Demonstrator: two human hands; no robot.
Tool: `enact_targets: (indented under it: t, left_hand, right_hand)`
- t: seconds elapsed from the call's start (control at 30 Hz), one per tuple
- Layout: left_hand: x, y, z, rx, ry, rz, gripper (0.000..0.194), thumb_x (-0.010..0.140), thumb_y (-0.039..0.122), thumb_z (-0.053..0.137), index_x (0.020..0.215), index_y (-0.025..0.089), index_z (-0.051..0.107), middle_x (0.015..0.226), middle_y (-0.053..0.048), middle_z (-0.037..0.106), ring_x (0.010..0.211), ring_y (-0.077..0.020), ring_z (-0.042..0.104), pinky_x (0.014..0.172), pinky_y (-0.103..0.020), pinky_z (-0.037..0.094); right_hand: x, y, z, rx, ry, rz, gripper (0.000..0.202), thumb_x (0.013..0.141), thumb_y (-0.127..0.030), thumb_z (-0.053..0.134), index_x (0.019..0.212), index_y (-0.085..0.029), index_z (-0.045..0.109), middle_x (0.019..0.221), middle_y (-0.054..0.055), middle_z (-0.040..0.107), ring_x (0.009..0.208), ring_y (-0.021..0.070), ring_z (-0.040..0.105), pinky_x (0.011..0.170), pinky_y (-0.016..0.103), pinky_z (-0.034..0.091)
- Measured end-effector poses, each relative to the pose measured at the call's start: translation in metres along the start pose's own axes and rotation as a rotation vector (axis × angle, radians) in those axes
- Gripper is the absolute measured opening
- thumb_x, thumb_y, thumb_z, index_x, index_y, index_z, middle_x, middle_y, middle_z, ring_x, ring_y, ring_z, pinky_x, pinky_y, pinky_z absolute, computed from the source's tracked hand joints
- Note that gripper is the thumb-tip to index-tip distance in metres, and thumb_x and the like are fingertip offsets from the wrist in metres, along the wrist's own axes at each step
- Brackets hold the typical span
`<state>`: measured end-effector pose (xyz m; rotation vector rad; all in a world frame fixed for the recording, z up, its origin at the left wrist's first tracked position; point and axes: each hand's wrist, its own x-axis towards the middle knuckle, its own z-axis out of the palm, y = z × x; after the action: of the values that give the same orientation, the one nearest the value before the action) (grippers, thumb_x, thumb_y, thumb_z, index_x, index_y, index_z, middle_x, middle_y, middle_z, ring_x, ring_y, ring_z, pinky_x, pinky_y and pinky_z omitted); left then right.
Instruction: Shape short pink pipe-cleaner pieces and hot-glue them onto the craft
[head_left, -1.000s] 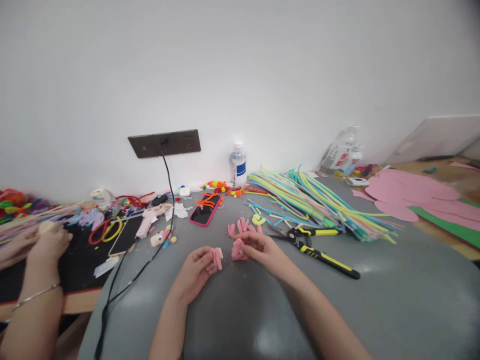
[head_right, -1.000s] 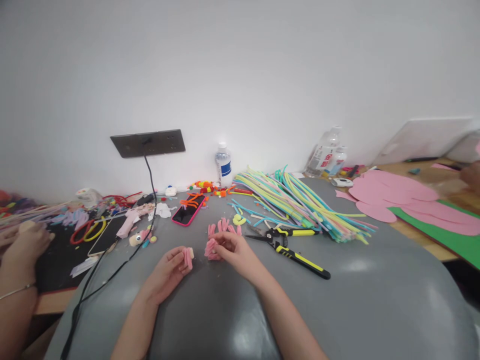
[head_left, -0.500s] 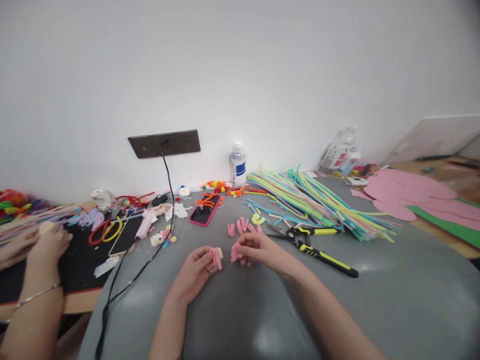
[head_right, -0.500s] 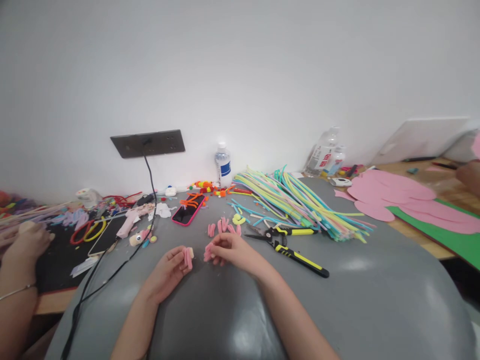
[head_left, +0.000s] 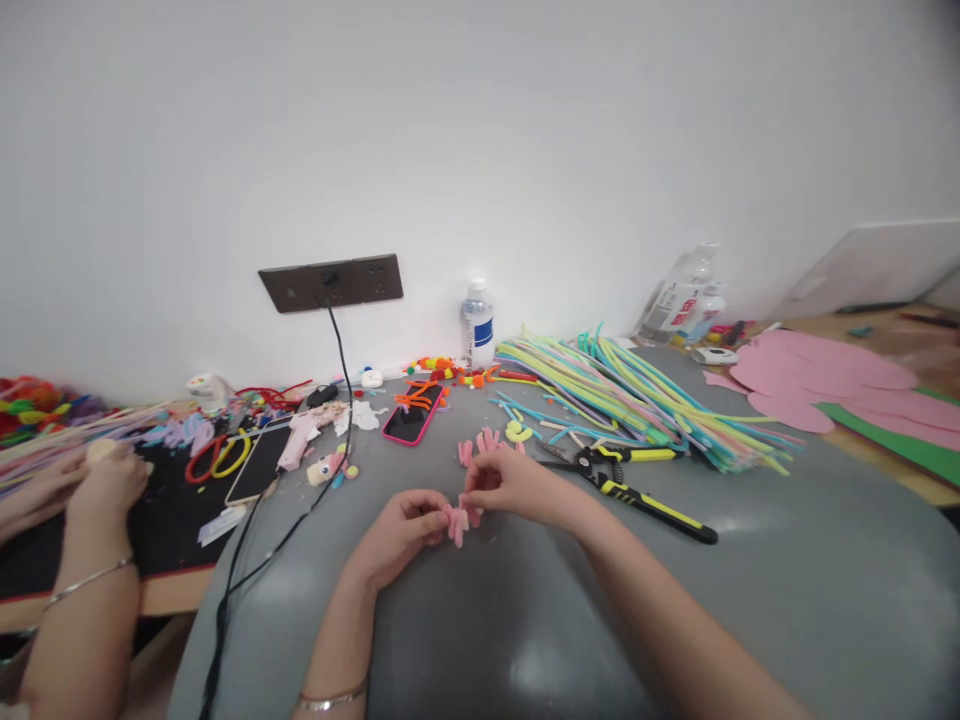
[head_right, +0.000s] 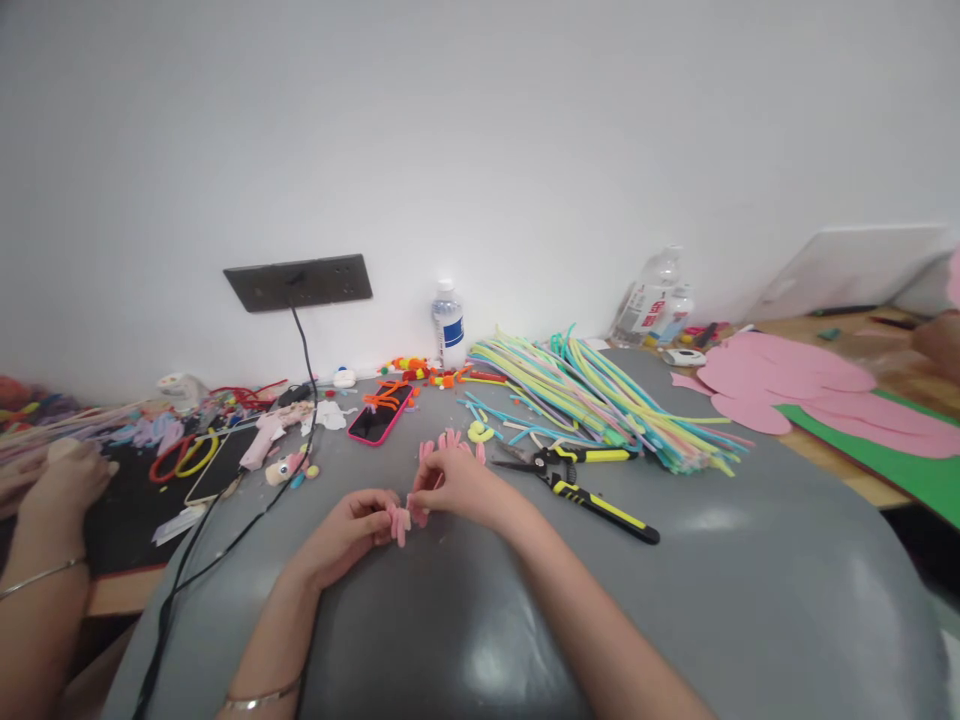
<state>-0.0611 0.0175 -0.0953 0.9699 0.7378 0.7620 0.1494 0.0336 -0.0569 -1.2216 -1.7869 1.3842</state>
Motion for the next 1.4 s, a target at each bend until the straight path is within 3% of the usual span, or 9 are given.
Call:
enact_targets:
  t: [0.2, 0.4, 0.57, 0.83, 1.03, 1.13, 1.27, 1.4]
  left_hand:
    - [0.000, 0.005, 0.001, 0.051, -0.063, 0.009, 0.027, 0.065, 0.037, 0.089, 0.068, 0.014, 0.075, 0.091, -0.010, 0.070, 0.072, -0.0151, 0.057, 0.062, -0.025, 0.036]
    - [-0.001, 0.002, -0.001, 0.031, -0.051, 0.015, 0.029, 0.064, 0.037, 0.090, 0.066, 0.014, 0.074, 0.078, -0.005, 0.063, 0.069, -0.0144, 0.056, 0.062, -0.025, 0.036]
    - [-0.001, 0.001, -0.002, -0.001, -0.033, 0.009, 0.029, 0.063, 0.038, 0.090, 0.067, 0.014, 0.074, 0.081, -0.005, 0.063, 0.070, -0.0141, 0.056, 0.061, -0.024, 0.036]
    - [-0.001, 0.000, 0.002, 0.023, 0.044, 0.024, 0.032, 0.065, 0.041, 0.089, 0.069, 0.013, 0.073, 0.076, -0.006, 0.066, 0.063, -0.0109, 0.049, 0.056, -0.023, 0.031]
    - [0.008, 0.022, -0.020, 0.307, 0.356, 0.040, 0.047, 0.062, 0.058, 0.083, 0.075, 0.013, 0.073, 0.063, 0.000, 0.056, 0.055, -0.0077, 0.038, 0.049, -0.020, 0.027]
    - [0.023, 0.032, -0.029, 0.390, 0.383, 0.041, 0.048, 0.060, 0.058, 0.082, 0.076, 0.013, 0.074, 0.062, 0.001, 0.056, 0.055, -0.0082, 0.041, 0.047, -0.019, 0.027]
    - [0.037, 0.037, -0.027, 0.521, 0.422, 0.038, 0.045, 0.058, 0.054, 0.081, 0.074, 0.013, 0.074, 0.061, -0.002, 0.062, 0.051, -0.0102, 0.048, 0.044, -0.020, 0.031]
    - [0.027, 0.047, -0.033, 0.632, 0.541, 0.073, 0.042, 0.058, 0.051, 0.077, 0.079, 0.016, 0.072, 0.068, -0.003, 0.069, 0.046, -0.0120, 0.053, 0.041, -0.022, 0.033]
  right_hand:
    - [0.001, -0.005, 0.006, -0.029, -0.008, 0.014, 0.012, 0.069, -0.022, 0.077, 0.063, -0.021, 0.066, 0.054, -0.001, 0.068, 0.061, 0.0185, 0.065, 0.061, 0.029, 0.046]
    - [0.004, -0.007, 0.012, 0.005, -0.034, 0.014, 0.015, 0.070, -0.020, 0.074, 0.065, -0.020, 0.060, 0.060, -0.002, 0.065, 0.058, 0.0156, 0.060, 0.055, 0.026, 0.041]
    - [0.002, -0.003, 0.015, 0.091, -0.048, 0.012, 0.016, 0.074, -0.027, 0.072, 0.067, -0.020, 0.060, 0.062, -0.001, 0.065, 0.060, 0.0159, 0.059, 0.055, 0.026, 0.041]
    - [0.003, 0.010, 0.020, 0.253, 0.039, -0.006, 0.018, 0.074, -0.034, 0.073, 0.078, -0.020, 0.063, 0.063, -0.002, 0.065, 0.056, 0.0144, 0.060, 0.054, 0.026, 0.047]
    - [0.004, 0.019, 0.010, 0.343, 0.301, -0.084, 0.036, 0.075, -0.051, 0.072, 0.091, -0.019, 0.063, 0.083, 0.003, 0.069, 0.057, 0.0133, 0.063, 0.053, 0.027, 0.050]
    - [-0.006, 0.025, 0.003, 0.385, 0.329, -0.096, 0.044, 0.076, -0.057, 0.071, 0.096, -0.020, 0.061, 0.081, 0.003, 0.068, 0.054, 0.0129, 0.060, 0.045, 0.024, 0.044]
    - [-0.028, 0.043, -0.001, 0.418, 0.382, -0.133, 0.047, 0.079, -0.061, 0.070, 0.097, -0.019, 0.062, 0.072, 0.002, 0.066, 0.055, 0.0133, 0.057, 0.049, 0.024, 0.044]
    - [-0.051, 0.065, -0.002, 0.409, 0.471, -0.160, 0.044, 0.084, -0.060, 0.067, 0.096, -0.019, 0.062, 0.067, 0.002, 0.064, 0.051, 0.0120, 0.052, 0.047, 0.024, 0.039]
